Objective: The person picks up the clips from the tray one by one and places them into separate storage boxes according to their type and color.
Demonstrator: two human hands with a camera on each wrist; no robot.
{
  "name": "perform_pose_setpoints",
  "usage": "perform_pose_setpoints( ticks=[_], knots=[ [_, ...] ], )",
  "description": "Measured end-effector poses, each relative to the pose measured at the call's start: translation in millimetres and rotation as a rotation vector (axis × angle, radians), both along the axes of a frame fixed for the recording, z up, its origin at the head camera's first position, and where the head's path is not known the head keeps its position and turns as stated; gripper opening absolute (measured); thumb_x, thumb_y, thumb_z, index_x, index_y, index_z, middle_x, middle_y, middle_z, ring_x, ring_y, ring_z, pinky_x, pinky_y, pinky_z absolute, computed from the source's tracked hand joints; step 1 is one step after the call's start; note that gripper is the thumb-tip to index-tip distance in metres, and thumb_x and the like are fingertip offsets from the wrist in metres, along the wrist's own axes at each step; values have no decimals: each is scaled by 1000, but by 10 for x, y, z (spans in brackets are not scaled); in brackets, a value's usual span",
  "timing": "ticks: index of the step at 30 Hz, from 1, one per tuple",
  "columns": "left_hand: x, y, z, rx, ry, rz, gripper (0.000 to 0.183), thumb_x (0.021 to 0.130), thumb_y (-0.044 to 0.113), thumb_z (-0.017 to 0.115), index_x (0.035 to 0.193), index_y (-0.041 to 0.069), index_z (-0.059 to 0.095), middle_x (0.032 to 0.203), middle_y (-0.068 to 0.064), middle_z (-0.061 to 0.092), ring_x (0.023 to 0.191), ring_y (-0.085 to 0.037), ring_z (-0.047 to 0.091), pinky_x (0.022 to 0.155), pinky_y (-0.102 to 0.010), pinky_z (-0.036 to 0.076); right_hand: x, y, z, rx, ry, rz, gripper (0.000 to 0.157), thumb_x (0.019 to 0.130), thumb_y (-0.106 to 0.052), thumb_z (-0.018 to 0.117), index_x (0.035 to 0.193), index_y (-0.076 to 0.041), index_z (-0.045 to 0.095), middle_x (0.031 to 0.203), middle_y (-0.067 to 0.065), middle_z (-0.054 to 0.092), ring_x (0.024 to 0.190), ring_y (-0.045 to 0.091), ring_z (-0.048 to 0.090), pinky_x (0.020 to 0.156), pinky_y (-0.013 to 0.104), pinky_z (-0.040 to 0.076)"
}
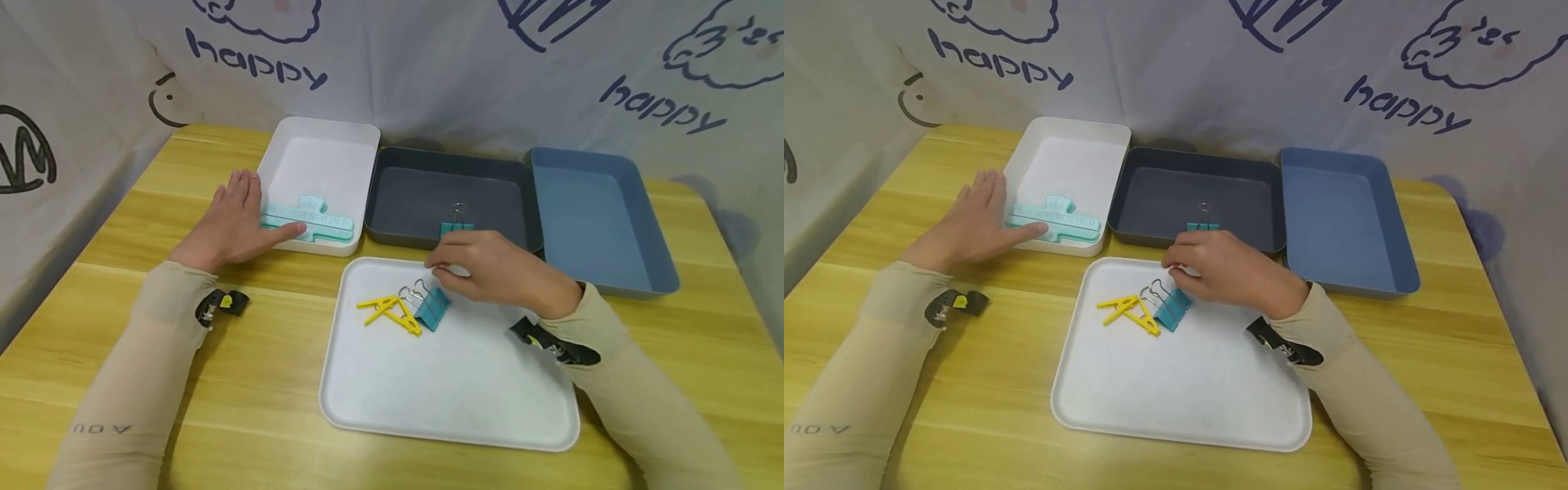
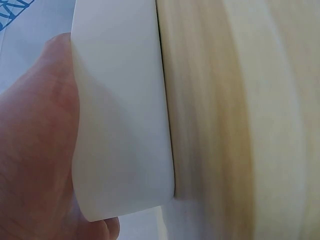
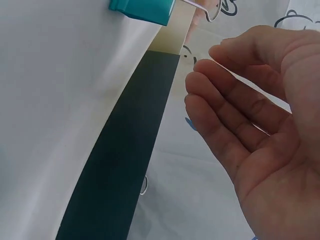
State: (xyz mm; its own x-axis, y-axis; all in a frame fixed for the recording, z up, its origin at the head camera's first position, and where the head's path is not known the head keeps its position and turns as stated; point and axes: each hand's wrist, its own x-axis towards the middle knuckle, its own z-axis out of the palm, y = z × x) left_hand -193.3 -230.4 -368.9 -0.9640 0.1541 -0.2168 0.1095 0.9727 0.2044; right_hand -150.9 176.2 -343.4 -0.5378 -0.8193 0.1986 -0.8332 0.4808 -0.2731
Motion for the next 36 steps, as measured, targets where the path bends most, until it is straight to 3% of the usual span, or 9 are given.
perform_pose_setpoints(
  ticks=[13,28,36],
  knots=[
    [13,5,-1,-1,-4,0,132,89,88,40,158,-9,-18,169,-30,-22,160,-48,-15,131,-65,-4,48,29,63,55,-125,37,22,98,-13,67,118,-14,76,115,1,73,90,9,69,77,29,60],
    [11,16,10,12,13,0,131,89,86,42,159,-8,-16,169,-31,-18,160,-49,-14,131,-65,-3,62,4,40,65,-194,55,27,99,-20,68,124,-14,74,120,2,71,97,13,69,83,31,61],
    [4,10,5,10,11,1,131,89,87,41,159,-8,-17,169,-31,-20,160,-49,-14,131,-65,-3,68,-34,23,82,-253,39,36,94,-30,76,126,-16,73,118,-2,70,101,11,69,87,32,62]
  ],
)
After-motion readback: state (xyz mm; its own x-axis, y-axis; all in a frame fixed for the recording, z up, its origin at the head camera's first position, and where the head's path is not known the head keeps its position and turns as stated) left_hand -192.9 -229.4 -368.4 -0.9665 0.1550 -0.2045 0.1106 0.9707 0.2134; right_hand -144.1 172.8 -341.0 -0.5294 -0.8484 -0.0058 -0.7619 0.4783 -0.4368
